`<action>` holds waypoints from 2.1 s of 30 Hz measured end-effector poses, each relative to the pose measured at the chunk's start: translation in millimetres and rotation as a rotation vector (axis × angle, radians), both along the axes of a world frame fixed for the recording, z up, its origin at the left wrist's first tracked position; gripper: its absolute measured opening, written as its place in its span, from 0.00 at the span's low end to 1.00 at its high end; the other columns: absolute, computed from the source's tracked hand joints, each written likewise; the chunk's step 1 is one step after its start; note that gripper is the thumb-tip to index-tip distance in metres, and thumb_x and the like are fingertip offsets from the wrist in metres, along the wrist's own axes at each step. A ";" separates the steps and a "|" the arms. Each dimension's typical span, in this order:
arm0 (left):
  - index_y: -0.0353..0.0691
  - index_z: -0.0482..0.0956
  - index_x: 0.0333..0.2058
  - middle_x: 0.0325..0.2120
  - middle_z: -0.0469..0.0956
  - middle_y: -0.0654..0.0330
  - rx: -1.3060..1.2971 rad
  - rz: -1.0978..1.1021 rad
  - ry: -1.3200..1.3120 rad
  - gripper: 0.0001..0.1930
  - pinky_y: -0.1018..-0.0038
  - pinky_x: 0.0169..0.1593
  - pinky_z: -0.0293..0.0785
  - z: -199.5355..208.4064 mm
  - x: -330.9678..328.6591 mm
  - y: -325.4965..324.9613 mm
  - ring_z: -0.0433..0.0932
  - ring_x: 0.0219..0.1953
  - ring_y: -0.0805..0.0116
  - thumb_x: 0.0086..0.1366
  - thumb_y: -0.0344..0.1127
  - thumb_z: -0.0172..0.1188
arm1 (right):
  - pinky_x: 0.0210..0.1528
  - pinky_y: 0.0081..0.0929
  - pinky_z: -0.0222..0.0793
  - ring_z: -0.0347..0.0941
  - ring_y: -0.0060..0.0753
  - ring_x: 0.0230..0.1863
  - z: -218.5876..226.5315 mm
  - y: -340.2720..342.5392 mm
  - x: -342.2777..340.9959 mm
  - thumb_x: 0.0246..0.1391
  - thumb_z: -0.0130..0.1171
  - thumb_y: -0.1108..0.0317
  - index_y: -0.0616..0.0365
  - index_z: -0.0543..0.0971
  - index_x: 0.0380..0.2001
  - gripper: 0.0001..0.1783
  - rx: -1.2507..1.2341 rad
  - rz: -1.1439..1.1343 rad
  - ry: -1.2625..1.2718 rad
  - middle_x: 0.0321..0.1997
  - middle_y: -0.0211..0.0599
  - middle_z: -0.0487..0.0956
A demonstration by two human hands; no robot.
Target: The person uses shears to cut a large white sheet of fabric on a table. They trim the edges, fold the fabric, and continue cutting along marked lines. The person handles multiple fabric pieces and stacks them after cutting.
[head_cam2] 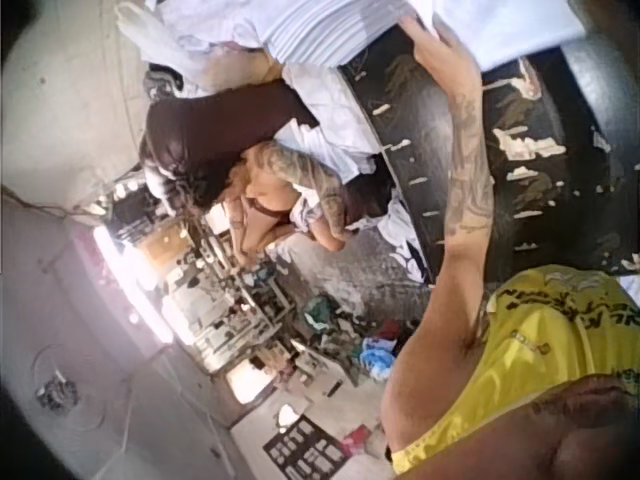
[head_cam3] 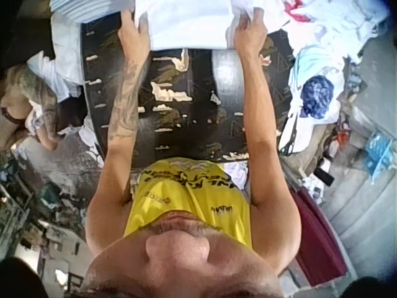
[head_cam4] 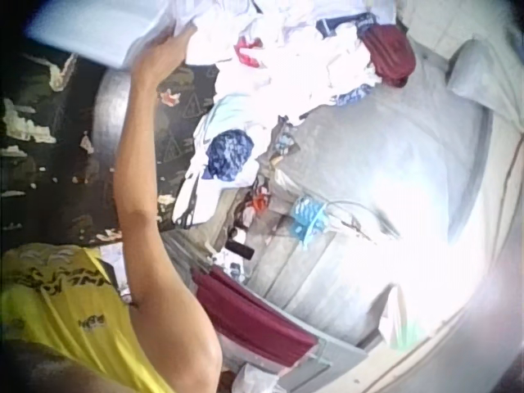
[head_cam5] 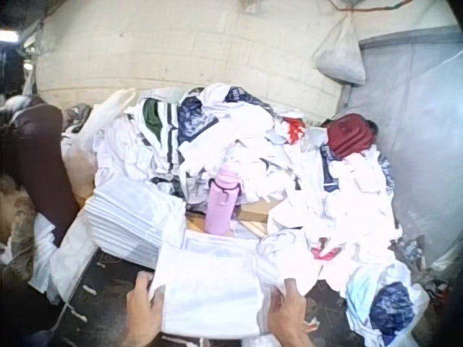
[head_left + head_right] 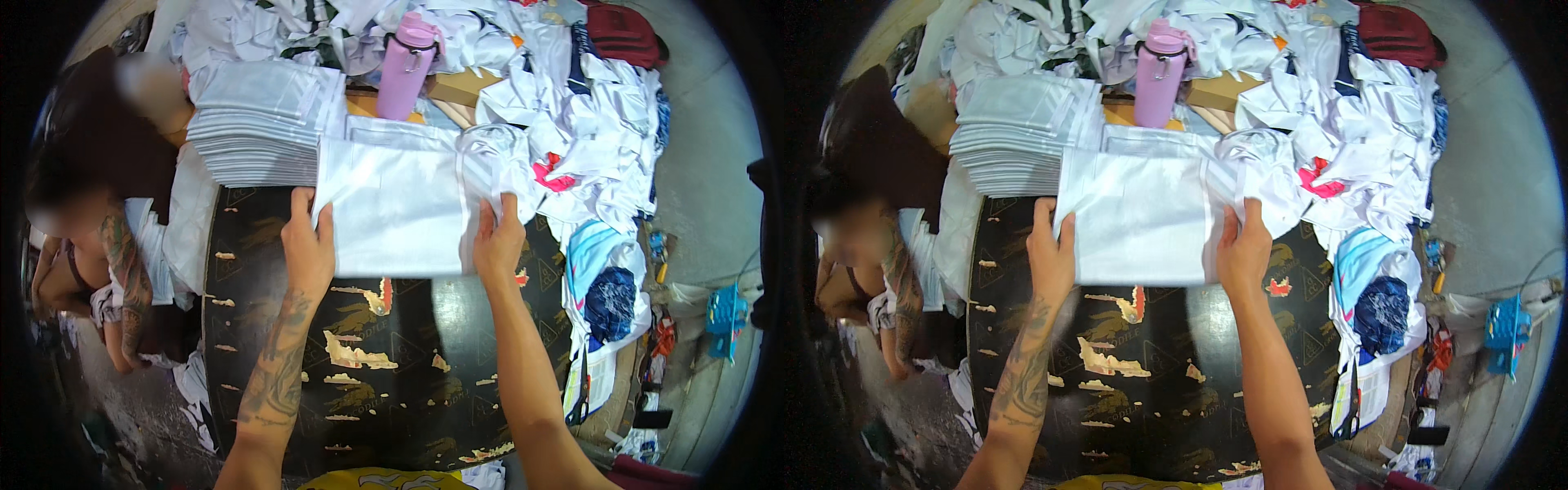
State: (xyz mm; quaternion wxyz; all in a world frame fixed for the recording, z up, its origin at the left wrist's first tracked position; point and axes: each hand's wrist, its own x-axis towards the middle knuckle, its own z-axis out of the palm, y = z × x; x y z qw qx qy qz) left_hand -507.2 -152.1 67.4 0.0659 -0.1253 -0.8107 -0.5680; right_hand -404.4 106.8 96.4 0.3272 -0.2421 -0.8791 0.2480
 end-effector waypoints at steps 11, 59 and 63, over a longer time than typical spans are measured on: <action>0.33 0.74 0.57 0.45 0.82 0.51 -0.099 0.067 0.443 0.17 0.65 0.57 0.75 93.8 -129.0 -121.9 0.80 0.48 0.61 0.77 0.38 0.62 | 0.42 0.60 0.71 0.78 0.80 0.44 77.9 -61.4 -147.6 0.71 0.62 0.68 0.66 0.75 0.49 0.13 0.120 0.332 0.359 0.39 0.70 0.81; 0.41 0.71 0.72 0.72 0.68 0.43 -0.699 -1.207 0.212 0.46 0.32 0.78 0.41 -86.8 327.8 78.3 0.63 0.77 0.47 0.58 0.50 0.79 | 0.80 0.73 0.45 0.45 0.77 0.83 -81.0 -60.3 403.8 0.44 0.84 0.47 0.47 0.44 0.85 0.75 -0.216 0.214 -0.665 0.86 0.65 0.44; 0.35 0.78 0.56 0.54 0.79 0.52 -0.117 -0.924 -0.649 0.25 0.64 0.63 0.73 -46.6 344.3 75.5 0.79 0.56 0.61 0.63 0.36 0.76 | 0.65 0.54 0.73 0.78 0.64 0.62 -75.8 -56.5 396.3 0.47 0.78 0.61 0.55 0.67 0.71 0.48 -0.628 0.368 -0.333 0.61 0.61 0.80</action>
